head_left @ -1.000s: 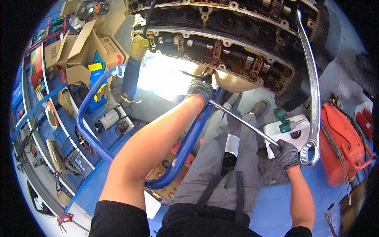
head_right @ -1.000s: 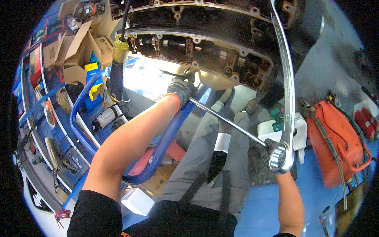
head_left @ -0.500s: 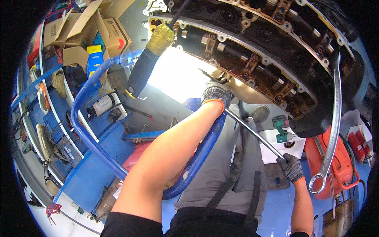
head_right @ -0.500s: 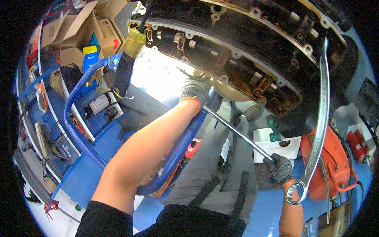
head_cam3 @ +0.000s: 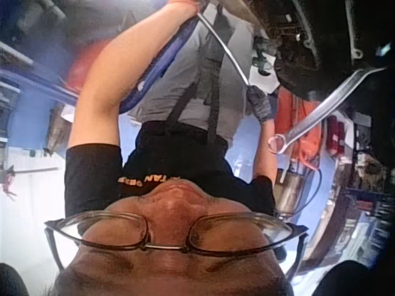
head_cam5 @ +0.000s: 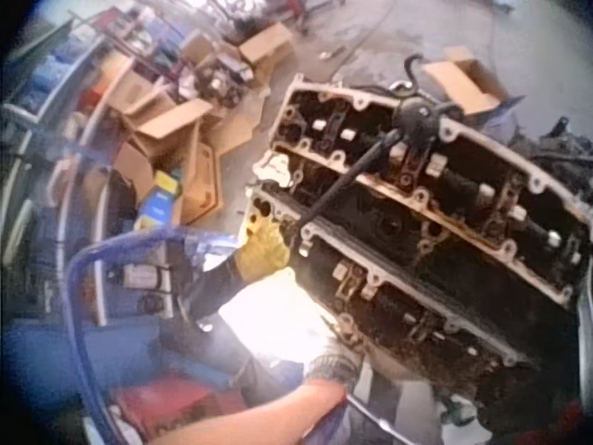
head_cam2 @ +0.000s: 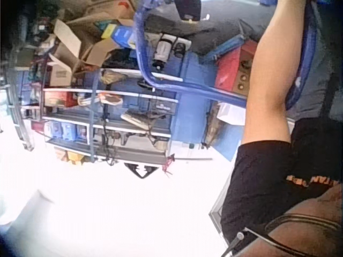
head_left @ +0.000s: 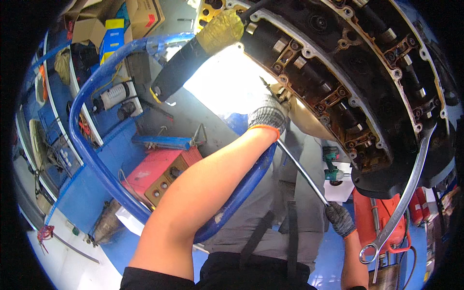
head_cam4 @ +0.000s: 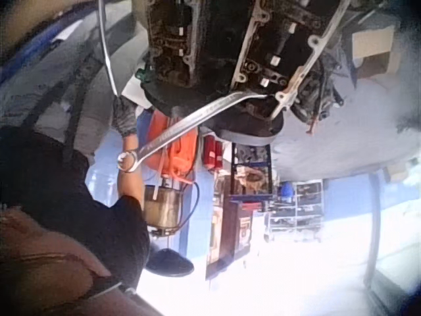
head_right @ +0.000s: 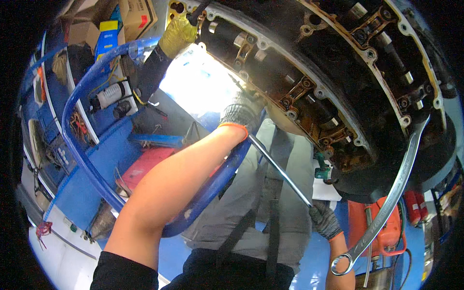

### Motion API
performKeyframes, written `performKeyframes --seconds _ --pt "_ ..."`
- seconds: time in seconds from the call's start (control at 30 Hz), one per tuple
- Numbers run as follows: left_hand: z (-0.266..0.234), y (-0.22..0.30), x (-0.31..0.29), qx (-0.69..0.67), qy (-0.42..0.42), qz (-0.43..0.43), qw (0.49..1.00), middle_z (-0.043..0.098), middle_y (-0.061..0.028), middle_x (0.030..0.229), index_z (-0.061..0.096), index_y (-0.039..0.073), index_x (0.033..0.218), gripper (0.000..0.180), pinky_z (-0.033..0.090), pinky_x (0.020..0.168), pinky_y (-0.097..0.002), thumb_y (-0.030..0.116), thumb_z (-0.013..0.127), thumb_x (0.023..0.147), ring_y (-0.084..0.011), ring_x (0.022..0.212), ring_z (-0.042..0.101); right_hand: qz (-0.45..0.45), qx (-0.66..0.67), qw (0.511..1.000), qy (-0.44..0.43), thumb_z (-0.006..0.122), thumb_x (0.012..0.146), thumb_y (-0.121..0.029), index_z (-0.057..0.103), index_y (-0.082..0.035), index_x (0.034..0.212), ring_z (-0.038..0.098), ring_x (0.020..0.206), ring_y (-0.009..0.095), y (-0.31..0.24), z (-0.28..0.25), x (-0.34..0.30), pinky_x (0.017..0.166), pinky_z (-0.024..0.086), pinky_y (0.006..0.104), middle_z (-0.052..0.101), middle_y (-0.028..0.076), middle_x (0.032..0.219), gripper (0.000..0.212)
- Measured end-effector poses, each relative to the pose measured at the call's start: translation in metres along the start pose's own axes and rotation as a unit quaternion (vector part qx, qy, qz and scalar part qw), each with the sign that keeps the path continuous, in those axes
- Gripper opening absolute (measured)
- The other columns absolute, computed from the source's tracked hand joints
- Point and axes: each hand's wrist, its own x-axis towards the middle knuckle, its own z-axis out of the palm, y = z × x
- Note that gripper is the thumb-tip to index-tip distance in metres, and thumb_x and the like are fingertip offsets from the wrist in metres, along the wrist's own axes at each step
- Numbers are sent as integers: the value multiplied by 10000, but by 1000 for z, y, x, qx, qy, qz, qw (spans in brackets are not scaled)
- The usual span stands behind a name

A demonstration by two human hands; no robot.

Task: The person retrieves a wrench from a toolbox, then uses it to loosen and remove a bolt from an engine block mounted on a stand. After removing the bolt, the person lifts off a large engine component and places it into a cardboard box.

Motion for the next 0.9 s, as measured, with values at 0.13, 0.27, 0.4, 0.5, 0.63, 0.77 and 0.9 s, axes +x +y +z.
performKeyframes --seconds 0.13,0.27,0.4,0.5,0.63,0.77,0.9 --pt "-5 7 -6 -50 -14 10 999 656 -145 1229 686 99 1178 292 533 923 -417 241 508 994 -327 1108 643 9 -33 982 -184 668 866 -135 647 -42 1108 661 895 343 25 -29 0 742 539 439 676 152 967 260" --pt "3 2 2 -23 -23 -31 999 652 -116 1249 663 91 1217 313 528 940 -389 249 503 1000 -314 1114 638 -121 -116 961 -220 690 796 -86 649 -69 1050 657 890 348 48 -32 -4 724 536 438 668 137 992 258" --pt "-7 5 -1 0 -16 34 999 669 -122 1228 646 64 1246 337 541 915 -395 240 502 997 -307 1076 659 -275 -306 905 -105 647 844 -107 629 -88 1103 666 911 327 47 -41 -22 730 521 466 672 143 1050 260" --pt "-26 21 -13 -47 -36 -59 997 691 -164 1180 646 39 1246 373 545 892 -399 272 531 977 -320 1038 678 -328 -373 867 -41 667 831 -28 570 -79 954 612 714 311 38 -63 -25 595 486 414 609 125 825 165" --pt "-40 30 -17 -78 -64 -121 987 709 -227 1107 657 3 1212 442 544 857 -417 342 579 939 -351 988 698 -185 -226 945 -148 651 827 -72 581 -69 950 625 744 319 31 -83 -15 634 503 431 620 119 834 141" --pt "-31 19 -6 -32 -92 -76 992 718 -214 1075 693 40 1168 431 554 849 -433 378 575 929 -366 968 703 -340 -430 833 -80 634 846 -83 595 -55 940 634 758 333 6 -83 -29 648 513 437 630 132 818 105" --pt "-16 10 -6 -93 -33 -73 992 723 -202 1071 726 67 1128 533 545 892 -437 531 588 904 -378 986 697 51 -152 984 -74 635 914 -143 634 -51 926 636 745 324 -65 -108 -54 654 511 435 643 133 800 93"
